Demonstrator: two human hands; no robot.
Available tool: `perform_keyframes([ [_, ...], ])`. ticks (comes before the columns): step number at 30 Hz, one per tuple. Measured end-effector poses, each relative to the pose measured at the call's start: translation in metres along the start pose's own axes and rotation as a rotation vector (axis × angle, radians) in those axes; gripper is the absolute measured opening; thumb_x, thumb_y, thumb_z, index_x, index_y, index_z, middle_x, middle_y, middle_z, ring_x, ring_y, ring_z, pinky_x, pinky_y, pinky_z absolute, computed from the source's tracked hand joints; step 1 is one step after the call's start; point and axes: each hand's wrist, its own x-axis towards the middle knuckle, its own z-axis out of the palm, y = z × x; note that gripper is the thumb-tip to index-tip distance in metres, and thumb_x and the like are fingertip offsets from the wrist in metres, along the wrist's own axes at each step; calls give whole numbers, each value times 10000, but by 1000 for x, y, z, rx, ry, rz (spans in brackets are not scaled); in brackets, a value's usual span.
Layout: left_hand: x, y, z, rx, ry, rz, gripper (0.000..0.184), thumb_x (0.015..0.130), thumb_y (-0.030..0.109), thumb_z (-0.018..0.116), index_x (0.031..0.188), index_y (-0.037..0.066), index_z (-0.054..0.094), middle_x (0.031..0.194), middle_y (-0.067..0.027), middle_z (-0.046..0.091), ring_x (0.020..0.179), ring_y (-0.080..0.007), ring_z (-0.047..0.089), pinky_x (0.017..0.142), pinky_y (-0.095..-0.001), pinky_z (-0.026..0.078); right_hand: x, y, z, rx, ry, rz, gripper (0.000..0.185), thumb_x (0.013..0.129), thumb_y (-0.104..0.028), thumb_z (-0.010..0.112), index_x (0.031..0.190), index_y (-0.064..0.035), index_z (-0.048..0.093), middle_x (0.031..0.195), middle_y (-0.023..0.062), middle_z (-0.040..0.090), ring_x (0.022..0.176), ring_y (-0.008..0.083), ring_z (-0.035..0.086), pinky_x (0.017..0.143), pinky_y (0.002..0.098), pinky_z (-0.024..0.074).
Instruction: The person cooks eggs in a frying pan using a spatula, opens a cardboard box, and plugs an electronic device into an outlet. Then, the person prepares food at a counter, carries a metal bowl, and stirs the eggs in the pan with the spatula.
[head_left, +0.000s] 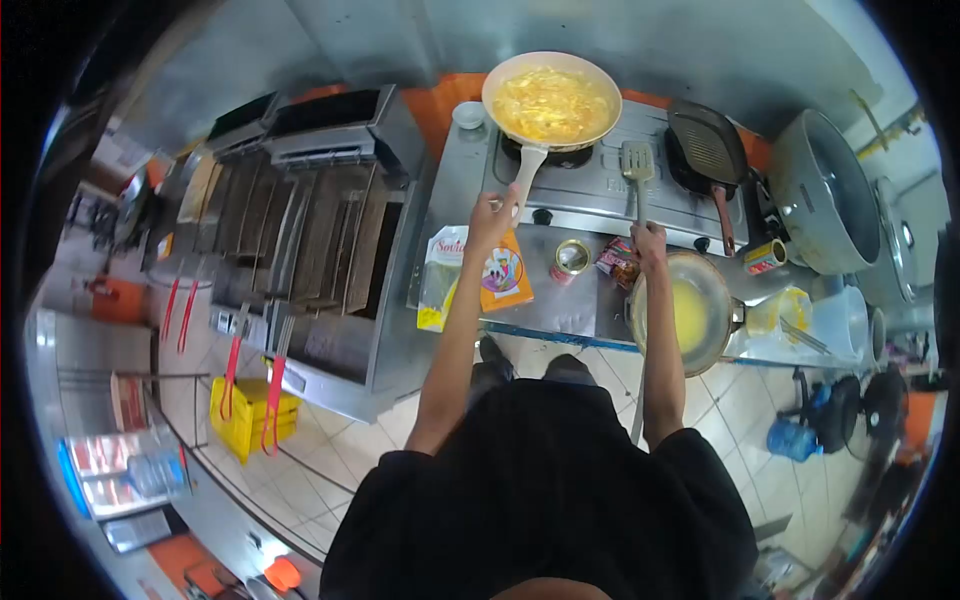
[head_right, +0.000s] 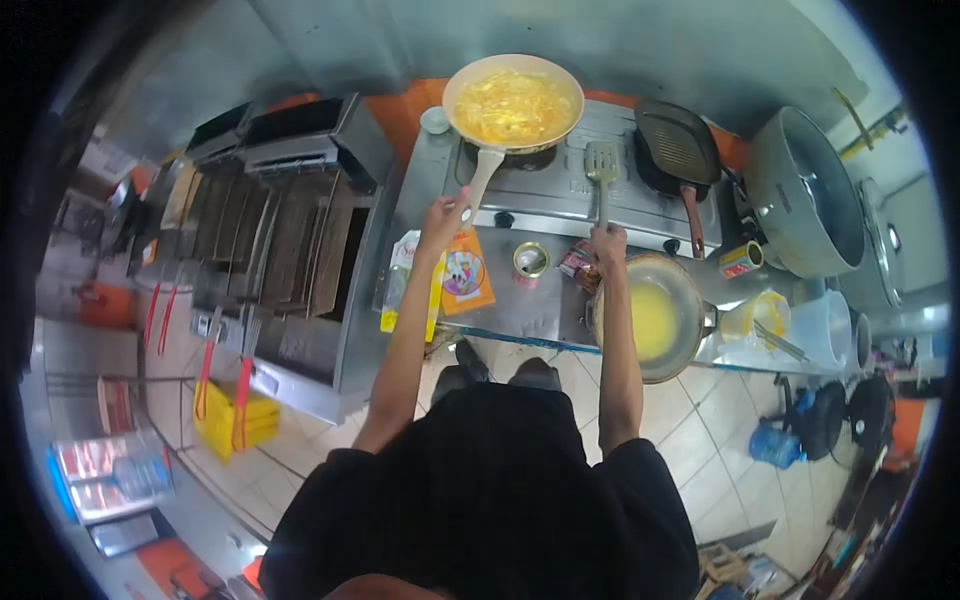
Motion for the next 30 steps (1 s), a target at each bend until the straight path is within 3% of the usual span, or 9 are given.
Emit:
perform_keyframes([
  [3, 29, 19, 1, -794, -710, -585, 613, 863, 580, 552, 1110, 19, 571, 960, -141, 642, 777, -227, 631, 643, -328, 506, -48, -39, 1, 10, 161, -24, 142, 855, -61, 550, 990, -35, 519, 585, 5, 455, 381, 69, 372, 325, 247, 267],
  [4, 31, 29, 5, -777, -682, -552, 507, 868, 544, 573, 1027, 63, 563, 770, -60, 598, 596, -144, 560, 497, -267, 451, -66, -63, 1, -4, 220, -34, 152, 863, -68, 554, 1009, -44, 521, 576, -5, 446, 378, 64, 357, 324, 247, 253],
  [7, 37, 21, 17, -1009, -888, -480, 371, 886, 469, 594, 868, 108, 509, 603, 33, 440, 462, -55, 393, 385, -210, 309, -78, -105, -4, -94, 174, -126, 159, 886, -131, 580, 1018, -69, 516, 568, -30, 434, 389, 36, 338, 326, 236, 235],
  [8, 28, 37, 13, -1002, -845, -574, 346, 899, 403, 605, 761, 142, 425, 547, 80, 306, 412, -26, 269, 351, -209, 199, -71, -112, -5, -152, 227, -174, 144, 911, -188, 576, 987, -69, 547, 564, -46, 426, 385, 28, 321, 326, 235, 227],
  [11, 42, 29, 14, -1012, -874, -582, 377, 906, 413, 591, 725, 147, 394, 540, 76, 283, 418, -46, 259, 377, -205, 221, -61, -148, 1, -353, 226, -308, 237, 922, -244, 581, 957, -10, 571, 565, -42, 444, 512, 24, 422, 411, 228, 298],
  [15, 33, 39, 13, -955, -834, -686, 356, 892, 412, 603, 709, 168, 420, 527, 95, 261, 397, -35, 245, 364, -214, 191, -28, -178, 12, -740, 232, -680, 283, 905, -287, 595, 1004, -32, 668, 625, 68, 588, 601, 141, 585, 548, 296, 429],
  [18, 33, 44, 13, -987, -819, -658, 376, 880, 426, 615, 689, 177, 408, 527, 98, 256, 402, -38, 246, 368, -218, 194, -30, -224, 40, -975, 163, -673, 255, 874, -229, 586, 1067, -85, 670, 838, 176, 668, 811, 339, 657, 683, 415, 488],
  [25, 28, 38, 17, -972, -817, -666, 364, 901, 398, 582, 688, 167, 398, 515, 83, 249, 404, -41, 238, 364, -224, 190, -87, -308, 83, -1652, -109, -744, 125, 830, -159, 576, 893, -166, 684, 764, 133, 650, 776, 326, 640, 644, 452, 491],
  [30, 29, 38, 20, -992, -839, -692, 382, 903, 413, 578, 686, 166, 383, 509, 82, 242, 391, -42, 218, 352, -220, 177, -68, -260, 116, -1767, -172, -781, 105, 825, -90, 540, 844, -43, 632, 720, 167, 641, 686, 319, 660, 585, 417, 531],
])
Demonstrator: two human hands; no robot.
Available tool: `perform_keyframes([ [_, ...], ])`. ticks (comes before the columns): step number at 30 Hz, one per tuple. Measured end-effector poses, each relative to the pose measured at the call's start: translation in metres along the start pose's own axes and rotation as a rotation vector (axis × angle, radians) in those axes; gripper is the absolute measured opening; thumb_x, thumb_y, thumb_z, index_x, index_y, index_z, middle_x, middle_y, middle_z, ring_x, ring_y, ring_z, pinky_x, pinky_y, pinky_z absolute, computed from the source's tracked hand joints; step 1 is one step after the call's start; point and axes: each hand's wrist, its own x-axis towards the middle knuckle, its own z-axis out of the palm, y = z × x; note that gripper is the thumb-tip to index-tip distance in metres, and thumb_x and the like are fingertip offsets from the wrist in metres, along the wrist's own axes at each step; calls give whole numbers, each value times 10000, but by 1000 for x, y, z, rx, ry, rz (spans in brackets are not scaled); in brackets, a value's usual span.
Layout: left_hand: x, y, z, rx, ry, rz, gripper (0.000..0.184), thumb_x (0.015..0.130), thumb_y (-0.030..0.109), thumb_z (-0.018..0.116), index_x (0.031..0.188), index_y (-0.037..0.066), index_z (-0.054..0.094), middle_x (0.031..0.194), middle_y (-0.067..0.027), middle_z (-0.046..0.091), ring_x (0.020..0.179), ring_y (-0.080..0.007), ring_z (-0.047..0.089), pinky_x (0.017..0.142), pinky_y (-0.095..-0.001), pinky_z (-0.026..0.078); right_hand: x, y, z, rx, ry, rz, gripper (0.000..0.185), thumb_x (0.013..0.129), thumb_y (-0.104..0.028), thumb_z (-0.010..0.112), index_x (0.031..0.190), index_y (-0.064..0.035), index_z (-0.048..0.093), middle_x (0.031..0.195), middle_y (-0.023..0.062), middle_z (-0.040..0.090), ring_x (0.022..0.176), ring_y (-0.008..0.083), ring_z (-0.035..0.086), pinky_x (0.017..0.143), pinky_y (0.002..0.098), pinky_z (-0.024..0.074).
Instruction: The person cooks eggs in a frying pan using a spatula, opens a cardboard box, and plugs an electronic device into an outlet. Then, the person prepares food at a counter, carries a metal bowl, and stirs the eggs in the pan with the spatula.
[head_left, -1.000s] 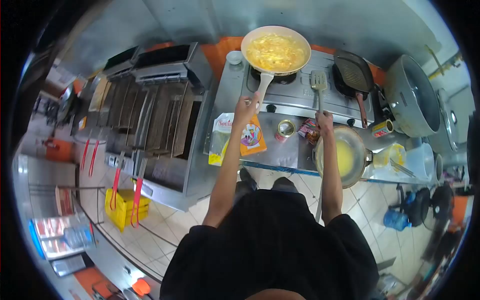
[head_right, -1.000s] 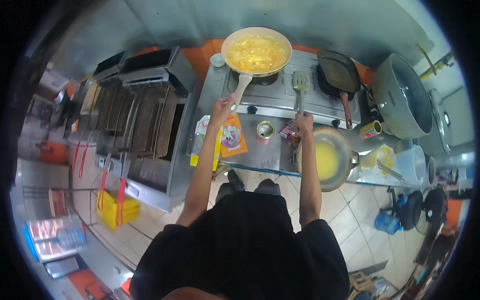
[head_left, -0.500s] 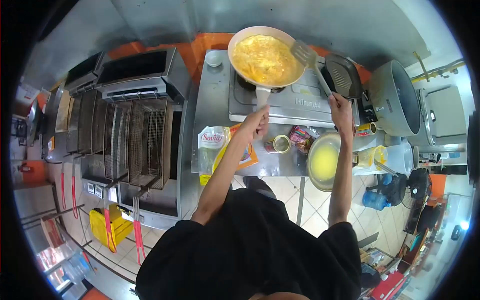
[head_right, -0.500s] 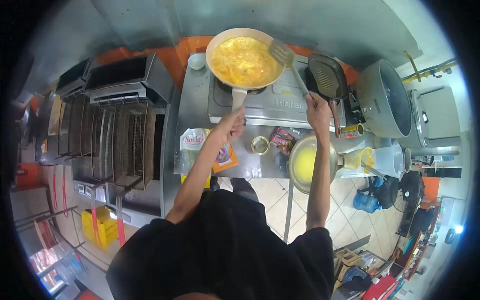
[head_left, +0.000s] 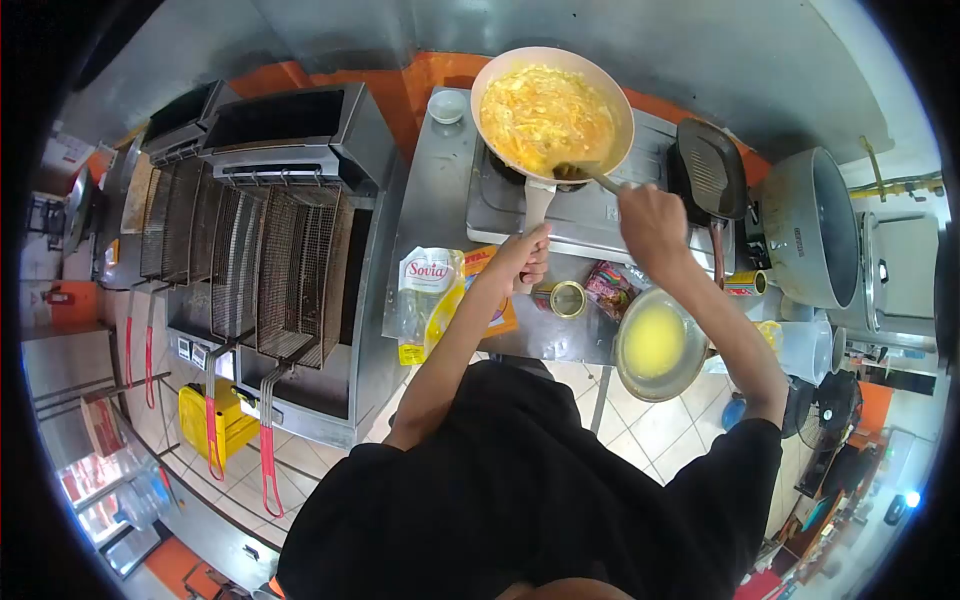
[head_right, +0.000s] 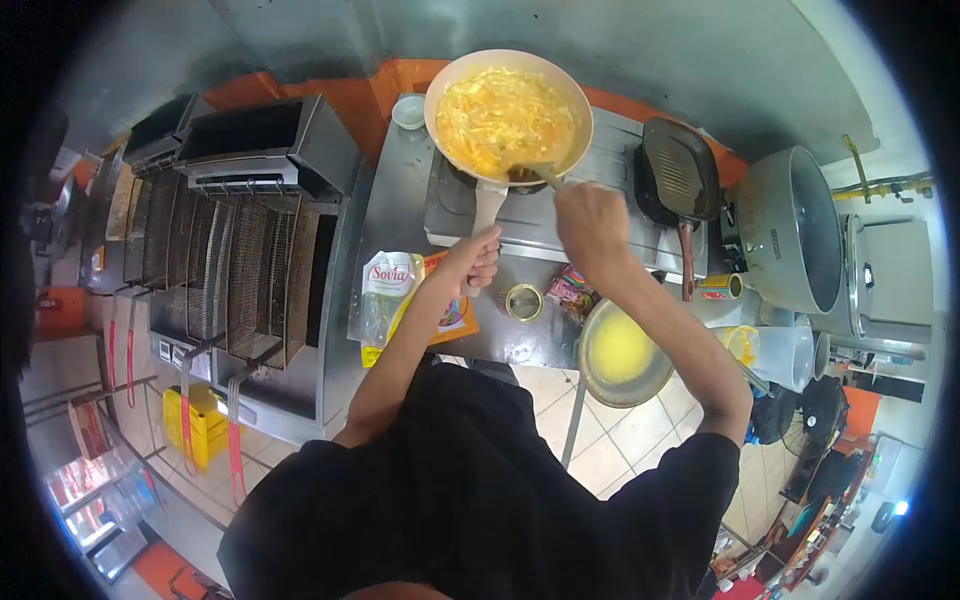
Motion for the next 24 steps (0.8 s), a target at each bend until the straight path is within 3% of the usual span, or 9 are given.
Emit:
perform_keyframes([
  [5, -2, 0, 2, 37, 38, 5, 386, 904, 414, 579, 687, 161, 385, 504, 80, 253, 388, -37, 241, 352, -218, 185, 42, -12, 42, -7, 172, 81, 124, 796, -70, 560, 750, -45, 672, 702, 154, 662, 722, 284, 685, 574, 365, 538],
  [11, -5, 9, -6, 164, 144, 28, 392, 897, 421, 585, 689, 152, 390, 505, 73, 270, 385, -51, 254, 356, -227, 200, 93, 46, 47, 125, 135, 186, 162, 823, -147, 536, 815, -70, 679, 828, 157, 686, 761, 319, 684, 615, 427, 540],
  [14, -21, 16, -4, 212, 164, 40, 400, 896, 427, 583, 684, 152, 384, 511, 73, 278, 387, -49, 252, 356, -228, 201, 92, 76, 16, 211, 135, 249, 223, 829, -211, 506, 885, -91, 685, 902, 165, 685, 844, 343, 666, 711, 451, 526],
  [17, -25, 23, -20, 170, 72, -28, 380, 890, 413, 599, 709, 135, 414, 505, 76, 296, 387, -52, 289, 365, -228, 231, 90, 94, -11, 267, 167, 302, 237, 831, -225, 505, 915, -94, 684, 941, 168, 681, 909, 345, 651, 754, 451, 515],
  [20, -29, 23, -17, 212, 100, -46, 406, 898, 425, 579, 671, 152, 384, 509, 74, 287, 385, -44, 253, 356, -222, 209, 117, 113, -4, 298, 52, 354, 255, 833, -223, 502, 963, -100, 684, 989, 174, 673, 937, 344, 644, 767, 453, 512],
  [24, -25, 33, -23, 247, 58, -96, 415, 898, 425, 577, 655, 162, 367, 498, 72, 271, 374, -46, 230, 350, -223, 197, 156, 103, 35, 248, 63, 353, 278, 852, -276, 520, 1015, -120, 682, 1004, 157, 672, 942, 334, 644, 778, 444, 508],
])
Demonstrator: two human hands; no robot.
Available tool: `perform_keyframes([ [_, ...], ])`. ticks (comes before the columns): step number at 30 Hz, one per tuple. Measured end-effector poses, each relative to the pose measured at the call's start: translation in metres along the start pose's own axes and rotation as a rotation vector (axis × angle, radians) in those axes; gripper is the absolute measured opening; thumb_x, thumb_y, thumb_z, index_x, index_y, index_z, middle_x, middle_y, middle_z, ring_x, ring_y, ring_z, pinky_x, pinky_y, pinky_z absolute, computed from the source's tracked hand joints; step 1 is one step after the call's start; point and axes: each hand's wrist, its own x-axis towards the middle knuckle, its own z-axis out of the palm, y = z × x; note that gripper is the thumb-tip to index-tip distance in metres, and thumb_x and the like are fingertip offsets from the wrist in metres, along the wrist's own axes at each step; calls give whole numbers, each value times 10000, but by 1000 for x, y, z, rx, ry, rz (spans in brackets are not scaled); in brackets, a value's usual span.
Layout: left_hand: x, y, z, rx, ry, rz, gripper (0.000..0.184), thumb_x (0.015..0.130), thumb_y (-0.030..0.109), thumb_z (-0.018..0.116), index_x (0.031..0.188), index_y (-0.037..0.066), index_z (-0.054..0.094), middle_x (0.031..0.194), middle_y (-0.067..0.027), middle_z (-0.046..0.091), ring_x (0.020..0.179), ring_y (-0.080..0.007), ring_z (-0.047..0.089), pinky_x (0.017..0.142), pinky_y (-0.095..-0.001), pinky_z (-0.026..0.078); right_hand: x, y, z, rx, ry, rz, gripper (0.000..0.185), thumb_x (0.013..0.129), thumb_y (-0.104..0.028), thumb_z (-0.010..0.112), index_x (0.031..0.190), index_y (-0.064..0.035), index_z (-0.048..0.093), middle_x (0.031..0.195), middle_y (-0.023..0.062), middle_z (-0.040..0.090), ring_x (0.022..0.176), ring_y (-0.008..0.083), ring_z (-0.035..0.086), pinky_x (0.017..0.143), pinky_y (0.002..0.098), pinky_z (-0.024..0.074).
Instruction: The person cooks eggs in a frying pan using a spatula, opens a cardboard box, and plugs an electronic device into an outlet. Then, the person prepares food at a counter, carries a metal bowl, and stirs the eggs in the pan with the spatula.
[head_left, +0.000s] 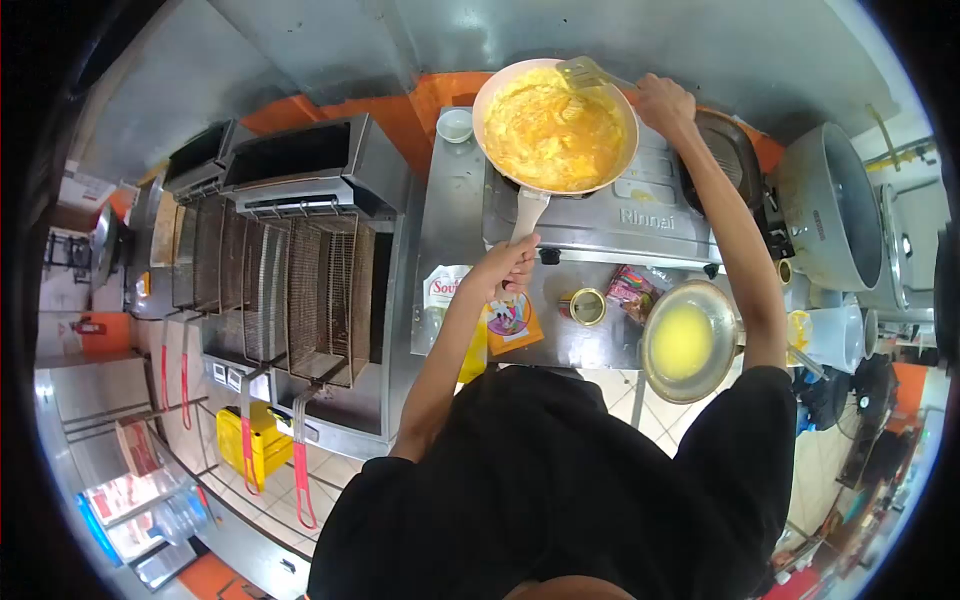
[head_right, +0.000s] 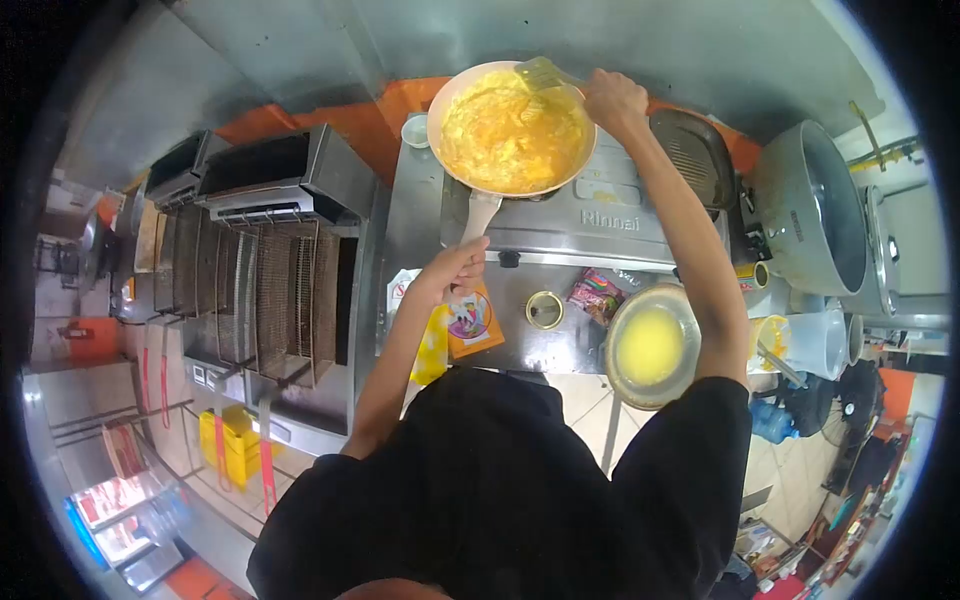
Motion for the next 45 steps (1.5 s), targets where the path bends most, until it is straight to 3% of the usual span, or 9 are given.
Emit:
perform_keyframes([
  [8, -3, 7, -7, 42, -33, -34, 389, 917, 395, 576, 697, 145, 374, 507, 72, 283, 389, -39, 246, 347, -218, 217, 10, -19, 30, 165, 56, -319, 297, 830, -471, 586, 1043, -297, 697, 964, 63, 687, 887, 277, 647, 742, 409, 501],
  [17, -6, 6, 9, 52, 61, -38, 377, 905, 403, 581, 706, 145, 390, 501, 70, 287, 388, -43, 265, 346, -216, 215, -46, 10, -50, -18, -17, -790, 218, 788, -248, 674, 1000, -227, 717, 804, 56, 673, 743, 279, 619, 651, 402, 464],
  [21, -3, 1, 6, 60, 49, 9, 372, 903, 402, 583, 709, 145, 397, 496, 71, 277, 378, -45, 259, 342, -219, 212, -46, 5, -94, -269, -52, -728, 139, 777, -228, 677, 899, -166, 702, 793, 68, 650, 815, 261, 631, 670, 391, 478],
  [24, 0, -2, 13, 9, 50, -31, 361, 906, 389, 578, 706, 145, 401, 492, 76, 265, 370, -42, 258, 341, -223, 219, -58, -27, -147, -636, -226, -492, 240, 849, -325, 614, 955, -116, 667, 937, 67, 682, 898, 243, 642, 687, 322, 479],
  [30, -1, -3, 14, 13, 46, 23, 359, 909, 383, 574, 709, 141, 401, 494, 72, 267, 372, -41, 259, 340, -225, 217, -12, -8, -54, -505, 3, -441, 343, 742, -449, 691, 882, -136, 693, 911, 54, 707, 945, 252, 653, 866, 465, 445],
  [33, -2, -3, 14, 17, 49, 40, 368, 909, 381, 574, 704, 133, 396, 498, 73, 272, 373, -43, 265, 340, -230, 223, -18, -7, -29, -405, 272, -462, 146, 770, -231, 686, 869, -126, 667, 782, 77, 647, 842, 262, 641, 685, 387, 493],
  [36, -5, 1, 14, 42, 64, 23, 375, 912, 378, 569, 705, 122, 391, 502, 68, 295, 380, -46, 280, 346, -230, 239, -29, -15, -64, -414, 210, -531, 167, 783, -252, 673, 867, -111, 647, 832, 84, 657, 842, 271, 649, 697, 384, 503],
  [42, -4, -3, 15, 114, 126, 59, 398, 905, 413, 577, 710, 114, 401, 509, 57, 326, 392, -55, 306, 361, -234, 262, -12, -18, -8, -312, 290, -307, 135, 775, -178, 597, 849, -124, 697, 706, 111, 661, 713, 293, 653, 596, 407, 509],
  [45, -5, -1, 15, 130, 131, 57, 405, 897, 418, 588, 710, 111, 403, 511, 57, 323, 392, -59, 307, 362, -240, 266, -3, -13, 8, -225, 418, -501, 156, 789, -166, 567, 871, -142, 697, 718, 107, 663, 704, 299, 656, 587, 421, 506],
])
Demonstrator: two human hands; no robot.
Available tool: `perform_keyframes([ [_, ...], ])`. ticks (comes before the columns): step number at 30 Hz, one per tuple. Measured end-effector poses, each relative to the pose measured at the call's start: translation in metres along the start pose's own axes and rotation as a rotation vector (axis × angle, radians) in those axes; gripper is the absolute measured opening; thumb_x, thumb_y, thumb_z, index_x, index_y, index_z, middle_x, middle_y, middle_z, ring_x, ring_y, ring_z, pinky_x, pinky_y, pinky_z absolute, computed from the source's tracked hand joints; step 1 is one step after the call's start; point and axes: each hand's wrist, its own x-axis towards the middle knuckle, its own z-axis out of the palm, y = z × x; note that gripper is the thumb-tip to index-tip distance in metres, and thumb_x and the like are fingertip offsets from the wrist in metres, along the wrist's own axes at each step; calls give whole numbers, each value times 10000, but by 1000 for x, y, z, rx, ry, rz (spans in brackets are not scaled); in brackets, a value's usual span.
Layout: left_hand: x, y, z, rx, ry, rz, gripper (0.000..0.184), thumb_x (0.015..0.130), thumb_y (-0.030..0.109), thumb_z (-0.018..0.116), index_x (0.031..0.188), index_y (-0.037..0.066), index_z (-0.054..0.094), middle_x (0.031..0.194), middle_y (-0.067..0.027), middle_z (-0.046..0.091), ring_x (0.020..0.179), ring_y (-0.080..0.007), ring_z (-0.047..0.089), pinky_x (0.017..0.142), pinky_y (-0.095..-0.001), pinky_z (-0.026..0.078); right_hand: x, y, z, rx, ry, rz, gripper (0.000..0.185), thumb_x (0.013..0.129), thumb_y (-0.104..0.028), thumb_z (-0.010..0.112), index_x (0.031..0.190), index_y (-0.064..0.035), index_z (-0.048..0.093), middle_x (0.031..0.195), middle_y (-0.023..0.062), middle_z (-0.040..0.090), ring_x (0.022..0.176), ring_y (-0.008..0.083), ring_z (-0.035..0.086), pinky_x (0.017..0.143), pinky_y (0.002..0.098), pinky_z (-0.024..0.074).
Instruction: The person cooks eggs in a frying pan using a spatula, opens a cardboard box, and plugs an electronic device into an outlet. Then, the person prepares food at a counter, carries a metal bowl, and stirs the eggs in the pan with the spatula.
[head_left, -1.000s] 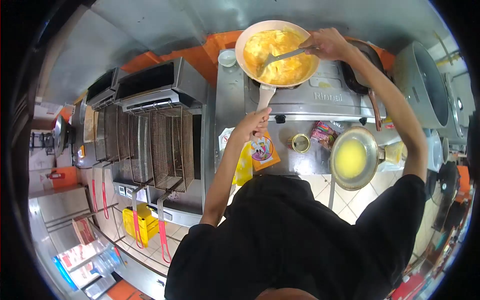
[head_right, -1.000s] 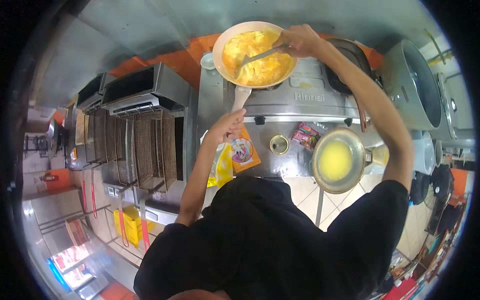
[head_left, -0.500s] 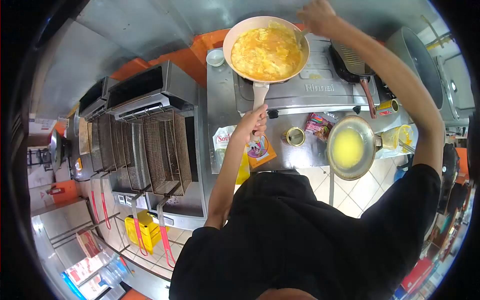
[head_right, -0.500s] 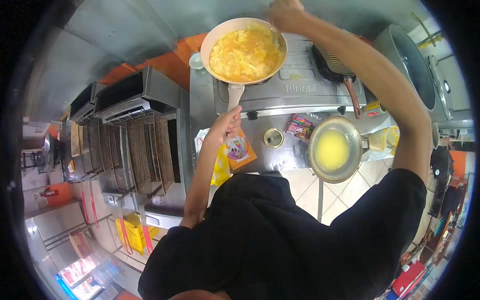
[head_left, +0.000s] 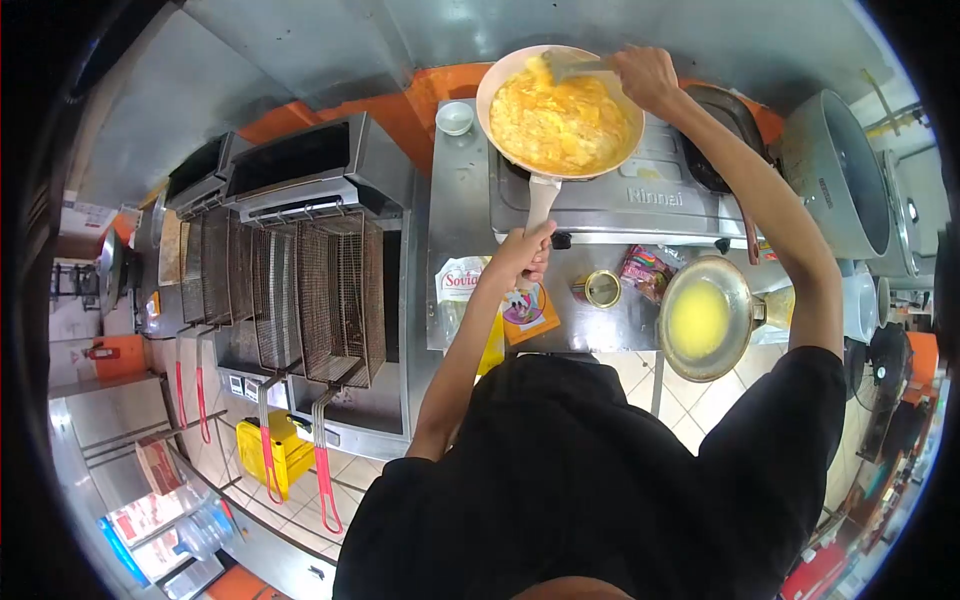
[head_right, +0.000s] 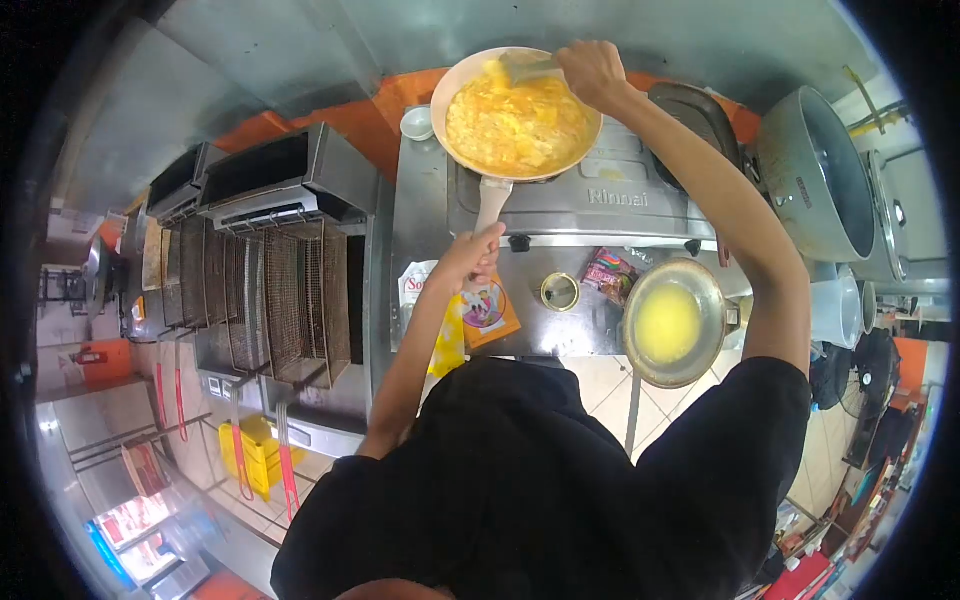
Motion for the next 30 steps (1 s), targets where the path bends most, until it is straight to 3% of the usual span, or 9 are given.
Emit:
perform_keyframes([
  [6, 2, 3, -7, -10, -2, -10, 402, 892, 412, 598, 709, 107, 409, 503, 57, 322, 385, -62, 304, 364, -242, 274, -12, 15, -11, 162, -208, 63, 176, 821, -174, 530, 914, -195, 679, 833, 96, 671, 753, 303, 649, 609, 440, 499],
  [12, 1, -6, -5, -63, -29, -17, 407, 888, 410, 602, 698, 97, 424, 499, 54, 328, 380, -66, 293, 361, -249, 283, -13, 32, -73, 42, -305, 19, 182, 814, -189, 555, 925, -125, 685, 800, 115, 681, 748, 301, 661, 626, 434, 502],
  [15, 6, -7, 5, -29, 42, -13, 407, 894, 414, 593, 698, 108, 409, 501, 58, 320, 378, -62, 295, 357, -243, 268, -2, 15, -77, -183, -467, 40, 270, 844, -361, 586, 859, -108, 678, 837, 100, 693, 817, 273, 670, 666, 401, 523],
  [18, 7, 0, 2, -3, 14, -6, 407, 899, 418, 586, 702, 118, 395, 502, 62, 314, 381, -59, 299, 360, -238, 258, -3, 12, -44, -144, -348, 15, 200, 816, -270, 607, 800, -84, 679, 818, 135, 691, 815, 276, 679, 652, 397, 526],
  [21, 5, 2, 1, 14, 4, 13, 406, 902, 419, 583, 704, 118, 394, 502, 62, 316, 383, -57, 305, 362, -235, 255, 8, 12, -35, -30, -515, -29, 192, 808, -242, 584, 833, -67, 659, 742, 116, 678, 687, 284, 667, 568, 435, 489],
  [24, 4, 5, 0, 10, 1, 2, 406, 901, 422, 584, 708, 118, 396, 503, 62, 321, 386, -55, 307, 363, -236, 257, 26, 27, -39, 72, -959, 121, 229, 819, -283, 586, 757, -66, 620, 594, 79, 595, 512, 257, 585, 460, 426, 427],
  [25, 6, 4, -2, 2, -16, 4, 406, 900, 423, 585, 709, 118, 397, 504, 62, 323, 388, -55, 308, 364, -237, 258, 28, 31, -38, 110, -1068, 300, 234, 822, -287, 583, 734, -71, 605, 546, 42, 513, 451, 219, 488, 419, 386, 365],
  [27, 5, 2, -4, -2, -29, 0, 404, 897, 423, 588, 712, 118, 400, 505, 61, 324, 390, -54, 308, 366, -239, 261, 20, 48, -29, 322, -1205, 568, 209, 815, -273, 576, 766, -71, 603, 499, -3, 404, 379, 154, 352, 365, 314, 274],
  [30, 6, 4, -5, 17, -35, -4, 400, 894, 421, 592, 717, 116, 403, 506, 60, 324, 391, -54, 307, 367, -242, 262, 0, 55, -2, 755, -1184, 756, 220, 799, -259, 585, 882, -62, 631, 506, -28, 339, 364, 90, 267, 343, 245, 204],
])
